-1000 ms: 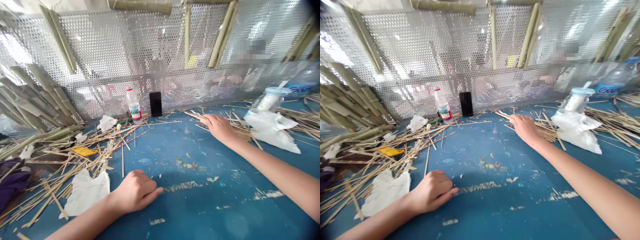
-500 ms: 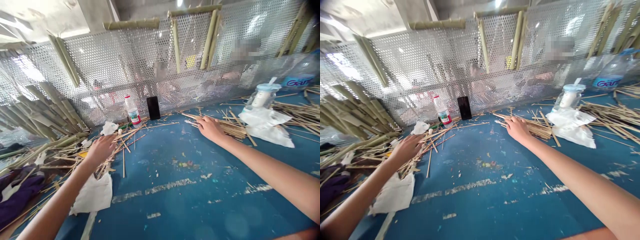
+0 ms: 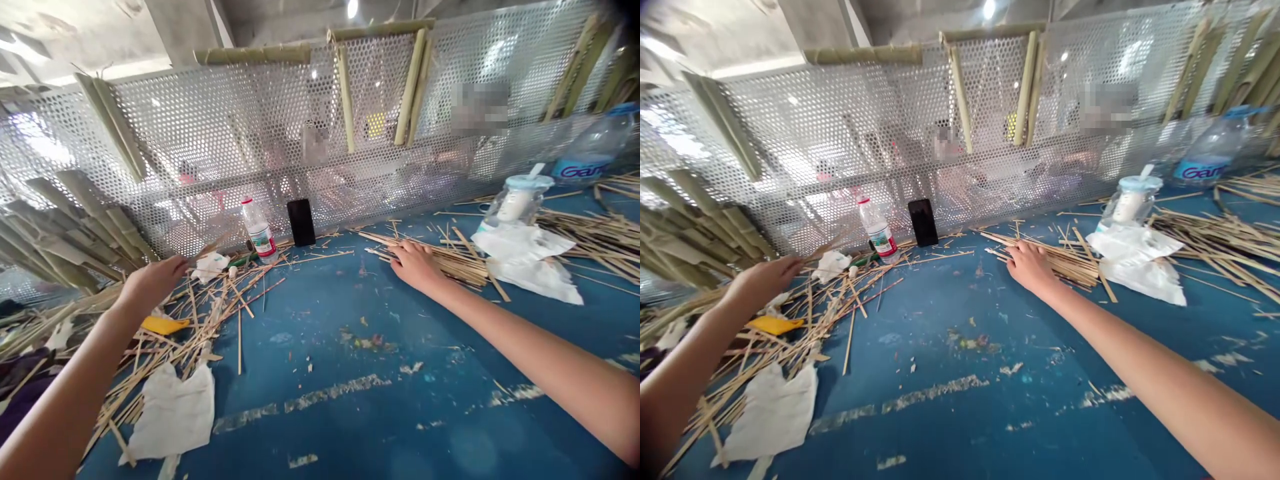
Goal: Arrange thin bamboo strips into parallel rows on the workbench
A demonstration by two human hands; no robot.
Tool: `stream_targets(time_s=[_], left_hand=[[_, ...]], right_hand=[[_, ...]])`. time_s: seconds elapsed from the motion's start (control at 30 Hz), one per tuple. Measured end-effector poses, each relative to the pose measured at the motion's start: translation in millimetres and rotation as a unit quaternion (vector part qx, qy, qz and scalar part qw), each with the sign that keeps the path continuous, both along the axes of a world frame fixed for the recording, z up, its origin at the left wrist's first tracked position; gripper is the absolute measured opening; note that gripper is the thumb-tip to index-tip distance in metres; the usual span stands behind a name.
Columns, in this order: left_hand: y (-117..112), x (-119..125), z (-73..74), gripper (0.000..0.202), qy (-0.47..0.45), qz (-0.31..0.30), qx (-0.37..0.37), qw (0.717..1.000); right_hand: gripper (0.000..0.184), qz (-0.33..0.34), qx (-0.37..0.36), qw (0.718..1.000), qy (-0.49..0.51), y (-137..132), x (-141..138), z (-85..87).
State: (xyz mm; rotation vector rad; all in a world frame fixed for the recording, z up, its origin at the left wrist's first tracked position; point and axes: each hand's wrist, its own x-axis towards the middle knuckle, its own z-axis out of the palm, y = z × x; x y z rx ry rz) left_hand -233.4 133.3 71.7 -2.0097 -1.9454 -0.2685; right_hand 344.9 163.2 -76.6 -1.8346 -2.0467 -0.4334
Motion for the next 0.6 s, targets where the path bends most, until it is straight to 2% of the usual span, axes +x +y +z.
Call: stream_targets(time_s=[0.07,0.17,0.27,0.33,0.43,0.6], left_hand=[[-8.3,12.2,13.0,0.037,0.029,0.004,-0.014,0.999],[-30.5,45.7,24.4,0.041,0.076,0.012,-0.006,0.997],[-48.1,85.2,26.4,0.041,0.120,-0.005,0.036,0.992],[-48.9,109.9,20.8,0.041,0.123,-0.027,0.051,0.991],[-37.5,149.3,-3.7,0.040,0.102,-0.085,-0.001,0.991],[-26.4,217.0,-67.5,0.041,0.073,-0.226,-0.109,0.965]], right_hand=[[0.039,0.006,0.006,1.000,0.002,2.0,0.8,-2.6],[0.038,0.010,0.019,1.000,0.006,5.4,2.5,-7.4],[0.038,0.012,0.031,0.999,0.004,6.3,3.0,-9.4],[0.037,0.014,0.033,0.999,0.007,4.9,1.8,-7.8],[0.038,0.023,0.025,0.999,0.025,1.6,-1.7,-3.0],[0.038,0.047,0.025,0.994,0.095,1.2,2.7,2.3]])
